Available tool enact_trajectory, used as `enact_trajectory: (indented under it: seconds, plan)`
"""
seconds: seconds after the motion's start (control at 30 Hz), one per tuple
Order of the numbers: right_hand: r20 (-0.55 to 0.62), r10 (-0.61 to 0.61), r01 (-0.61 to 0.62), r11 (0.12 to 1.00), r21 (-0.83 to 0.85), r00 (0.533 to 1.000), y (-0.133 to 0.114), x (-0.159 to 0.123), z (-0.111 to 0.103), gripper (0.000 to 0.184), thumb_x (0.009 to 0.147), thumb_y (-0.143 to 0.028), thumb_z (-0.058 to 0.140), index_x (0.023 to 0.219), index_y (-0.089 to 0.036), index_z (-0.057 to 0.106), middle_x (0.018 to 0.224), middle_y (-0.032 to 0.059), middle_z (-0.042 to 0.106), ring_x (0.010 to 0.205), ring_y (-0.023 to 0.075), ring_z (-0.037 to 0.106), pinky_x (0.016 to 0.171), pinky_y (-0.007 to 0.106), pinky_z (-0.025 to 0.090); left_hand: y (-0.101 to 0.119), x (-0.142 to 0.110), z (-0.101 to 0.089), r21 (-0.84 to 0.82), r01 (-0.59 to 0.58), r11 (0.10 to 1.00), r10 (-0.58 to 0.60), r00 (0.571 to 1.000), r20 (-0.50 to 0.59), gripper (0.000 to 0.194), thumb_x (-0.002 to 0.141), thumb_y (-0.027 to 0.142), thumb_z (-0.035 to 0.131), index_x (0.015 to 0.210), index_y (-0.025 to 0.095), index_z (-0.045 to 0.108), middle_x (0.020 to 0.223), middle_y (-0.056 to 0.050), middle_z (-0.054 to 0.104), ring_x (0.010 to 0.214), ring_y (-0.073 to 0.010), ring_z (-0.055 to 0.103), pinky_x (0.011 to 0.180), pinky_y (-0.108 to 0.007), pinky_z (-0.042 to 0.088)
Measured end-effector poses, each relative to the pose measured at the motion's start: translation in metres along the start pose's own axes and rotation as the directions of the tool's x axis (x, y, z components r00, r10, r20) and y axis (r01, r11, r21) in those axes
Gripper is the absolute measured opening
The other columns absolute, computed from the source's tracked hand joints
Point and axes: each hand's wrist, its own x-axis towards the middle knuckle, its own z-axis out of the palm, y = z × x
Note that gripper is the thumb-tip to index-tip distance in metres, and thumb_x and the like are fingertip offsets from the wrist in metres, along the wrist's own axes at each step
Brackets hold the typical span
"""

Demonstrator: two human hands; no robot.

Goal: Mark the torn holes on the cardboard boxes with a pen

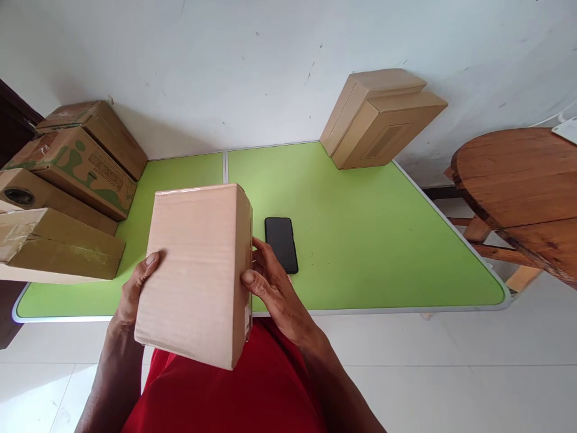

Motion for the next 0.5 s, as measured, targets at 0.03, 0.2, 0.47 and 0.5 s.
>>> enact_trajectory:
  seconds: [0.03, 0.2, 0.47, 0.5]
  plan:
    - [-0.012, -0.013, 0.013, 1.000, -0.011, 1.000, -0.001, 0.002, -0.001, 0.083, 0.098, -0.085, 0.072, 0.166, -0.041, 0.056, 0.172, 0.0099, 0.059, 0.159, 0.0413, 0.054, 0.128, 0.065, 0.050, -0.002, 0.001, -0.002, -0.019, 0.048, 0.999, -0.049, 0.999, -0.004, 0.037, 0.087, 0.064, 0.086, 0.091, 0.028, 0.082, 0.088, -0.008, 0.080, 0.114, -0.0428, 0.080, 0.095, -0.051, 0.070]
    - [-0.092, -0.060, 0.059, 0.998, -0.009, 0.994, -0.006, 0.010, -0.003, 0.118, 0.084, -0.090, 0.084, 0.181, -0.047, 0.033, 0.193, 0.0044, 0.029, 0.173, 0.0438, 0.038, 0.137, 0.068, 0.042, -0.007, 0.003, -0.014, -0.024, 0.096, 0.995, -0.097, 0.994, -0.050, 0.042, 0.081, 0.064, 0.092, 0.069, 0.029, 0.072, 0.071, -0.006, 0.071, 0.102, -0.0402, 0.080, 0.089, -0.048, 0.069]
    - [-0.155, -0.145, 0.145, 0.989, -0.014, 0.977, 0.009, 0.017, 0.000, 0.101, 0.090, -0.086, 0.079, 0.174, -0.046, 0.040, 0.186, 0.0045, 0.041, 0.174, 0.0408, 0.036, 0.144, 0.066, 0.030, -0.014, 0.010, -0.008, 0.083, 0.068, 0.994, -0.049, 0.975, -0.219, 0.054, 0.072, 0.072, 0.099, 0.067, 0.029, 0.066, 0.075, -0.003, 0.066, 0.102, -0.0341, 0.075, 0.090, -0.042, 0.068]
    - [-0.173, -0.125, 0.126, 0.992, -0.006, 0.977, 0.013, 0.019, 0.001, 0.098, 0.090, -0.087, 0.078, 0.171, -0.045, 0.043, 0.180, 0.0069, 0.048, 0.169, 0.0416, 0.043, 0.141, 0.066, 0.035, -0.014, 0.011, -0.009, 0.090, 0.056, 0.994, -0.033, 0.970, -0.240, 0.054, 0.072, 0.074, 0.098, 0.070, 0.029, 0.069, 0.078, -0.004, 0.068, 0.106, -0.0347, 0.075, 0.091, -0.041, 0.068]
